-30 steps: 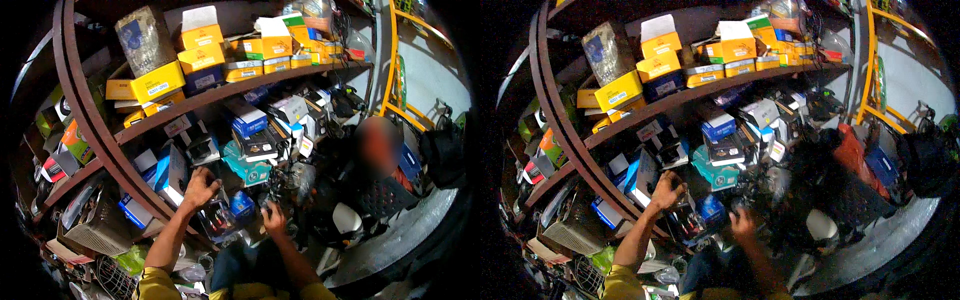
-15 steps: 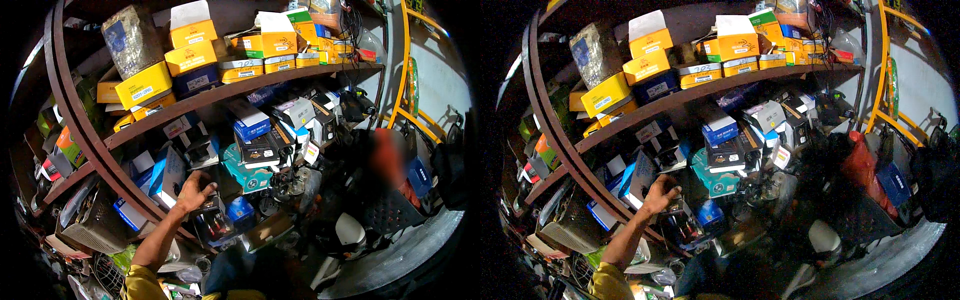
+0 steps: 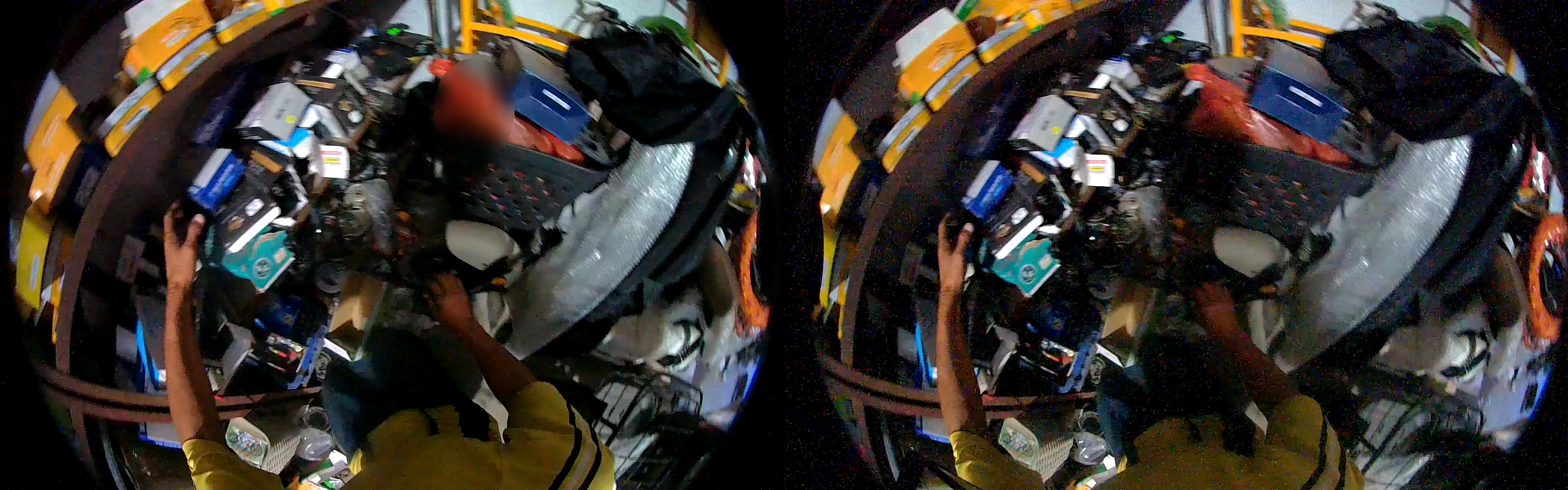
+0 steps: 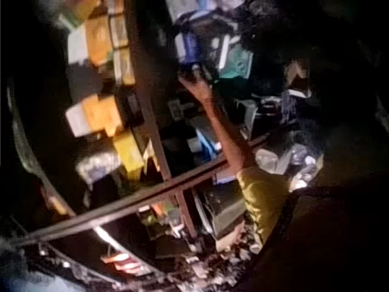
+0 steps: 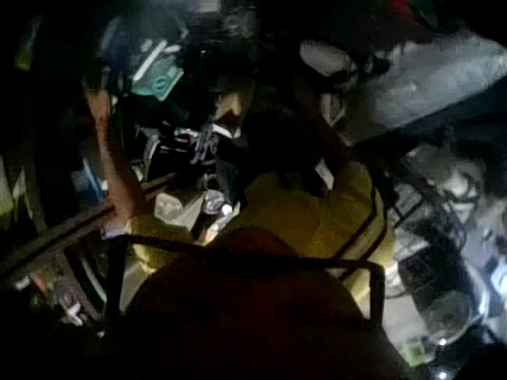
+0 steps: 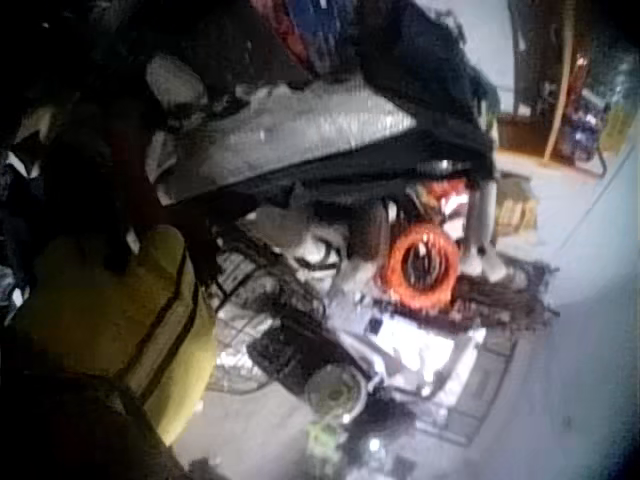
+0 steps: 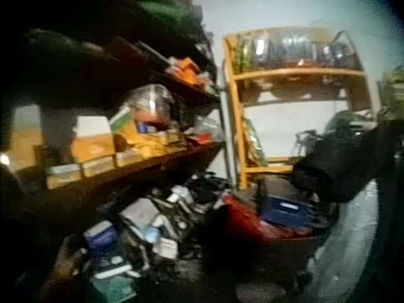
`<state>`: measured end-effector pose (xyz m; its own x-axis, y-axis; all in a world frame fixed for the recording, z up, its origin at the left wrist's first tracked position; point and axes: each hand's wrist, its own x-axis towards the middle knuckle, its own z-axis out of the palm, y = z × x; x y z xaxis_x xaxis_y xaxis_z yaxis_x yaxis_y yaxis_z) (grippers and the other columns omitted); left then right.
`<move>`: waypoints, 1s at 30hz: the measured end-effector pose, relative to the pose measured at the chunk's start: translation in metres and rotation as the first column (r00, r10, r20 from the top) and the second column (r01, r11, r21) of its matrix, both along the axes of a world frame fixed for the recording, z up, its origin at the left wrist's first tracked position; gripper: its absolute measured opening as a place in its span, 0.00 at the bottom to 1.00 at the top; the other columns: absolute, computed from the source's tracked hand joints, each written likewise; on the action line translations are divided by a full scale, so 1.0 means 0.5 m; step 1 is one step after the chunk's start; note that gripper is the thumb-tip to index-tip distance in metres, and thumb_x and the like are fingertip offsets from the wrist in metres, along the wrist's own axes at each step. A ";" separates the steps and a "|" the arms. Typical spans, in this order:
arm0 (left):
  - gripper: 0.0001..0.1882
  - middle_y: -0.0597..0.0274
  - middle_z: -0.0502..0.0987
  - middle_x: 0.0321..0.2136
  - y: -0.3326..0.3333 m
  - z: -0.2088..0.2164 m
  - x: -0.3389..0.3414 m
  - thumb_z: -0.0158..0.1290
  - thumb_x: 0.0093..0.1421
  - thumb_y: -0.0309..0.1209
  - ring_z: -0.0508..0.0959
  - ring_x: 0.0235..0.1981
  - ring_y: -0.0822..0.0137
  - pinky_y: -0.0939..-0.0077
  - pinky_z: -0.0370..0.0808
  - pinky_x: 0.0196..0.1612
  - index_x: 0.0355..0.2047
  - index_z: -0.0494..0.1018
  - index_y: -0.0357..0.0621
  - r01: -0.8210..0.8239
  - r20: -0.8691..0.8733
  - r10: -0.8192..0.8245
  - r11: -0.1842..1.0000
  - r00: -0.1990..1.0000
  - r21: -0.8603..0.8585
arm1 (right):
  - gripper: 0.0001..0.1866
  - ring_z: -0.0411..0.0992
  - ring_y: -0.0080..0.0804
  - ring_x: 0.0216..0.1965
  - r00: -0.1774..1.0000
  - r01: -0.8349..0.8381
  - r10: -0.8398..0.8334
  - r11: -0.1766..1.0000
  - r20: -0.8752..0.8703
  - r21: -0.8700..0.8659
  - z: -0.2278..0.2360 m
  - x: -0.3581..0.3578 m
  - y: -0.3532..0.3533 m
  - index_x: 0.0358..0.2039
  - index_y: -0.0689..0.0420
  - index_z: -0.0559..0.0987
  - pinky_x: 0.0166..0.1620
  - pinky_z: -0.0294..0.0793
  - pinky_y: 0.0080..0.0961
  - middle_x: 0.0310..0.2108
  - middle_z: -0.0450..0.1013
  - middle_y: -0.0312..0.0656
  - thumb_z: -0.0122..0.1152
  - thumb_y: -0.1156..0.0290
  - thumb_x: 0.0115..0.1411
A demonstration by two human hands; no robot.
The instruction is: The person rummages through a cluttered shelf filled with various small boxes and electronic components. They pick up, inspect, and move several boxes around, seemingly searching for a specific item or attempting to organize the shelf.
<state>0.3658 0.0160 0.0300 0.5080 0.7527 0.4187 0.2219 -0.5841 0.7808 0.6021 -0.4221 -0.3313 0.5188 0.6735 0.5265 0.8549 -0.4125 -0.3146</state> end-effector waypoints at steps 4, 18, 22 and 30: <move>0.41 0.47 0.68 0.65 0.057 -0.050 0.069 0.62 0.68 0.42 0.69 0.65 0.56 0.63 0.65 0.67 0.75 0.55 0.50 0.180 0.082 -0.175 0.982 0.981 -0.059 | 0.19 0.72 0.54 0.56 0.999 -0.042 0.041 0.995 0.006 0.091 0.071 0.001 -0.013 0.50 0.56 0.80 0.57 0.72 0.53 0.54 0.73 0.50 0.70 0.72 0.58; 0.43 0.44 0.63 0.69 0.099 -0.148 0.055 0.61 0.68 0.43 0.64 0.70 0.53 0.60 0.59 0.72 0.76 0.52 0.52 0.221 0.270 -0.174 0.963 0.947 -0.153 | 0.19 0.78 0.47 0.45 0.824 -0.334 0.074 0.865 0.562 0.376 0.701 0.082 -0.006 0.43 0.58 0.83 0.49 0.77 0.45 0.46 0.77 0.46 0.75 0.76 0.48; 0.43 0.42 0.64 0.69 0.073 -0.132 0.056 0.61 0.67 0.42 0.66 0.69 0.53 0.61 0.60 0.72 0.76 0.52 0.51 0.216 0.259 -0.160 0.955 0.953 -0.203 | 0.22 0.78 0.46 0.43 0.697 -0.374 -0.022 0.841 0.716 0.390 0.851 0.128 -0.019 0.44 0.58 0.82 0.46 0.76 0.43 0.43 0.77 0.44 0.76 0.73 0.46; 0.44 0.41 0.64 0.69 0.080 -0.140 0.052 0.62 0.66 0.39 0.66 0.68 0.51 0.59 0.60 0.71 0.76 0.52 0.52 0.231 0.310 -0.155 0.945 0.938 -0.230 | 0.52 0.69 0.54 0.60 0.721 0.242 -0.486 0.844 0.494 0.478 0.865 0.196 -0.143 0.67 0.58 0.66 0.60 0.68 0.50 0.62 0.67 0.52 0.83 0.59 0.44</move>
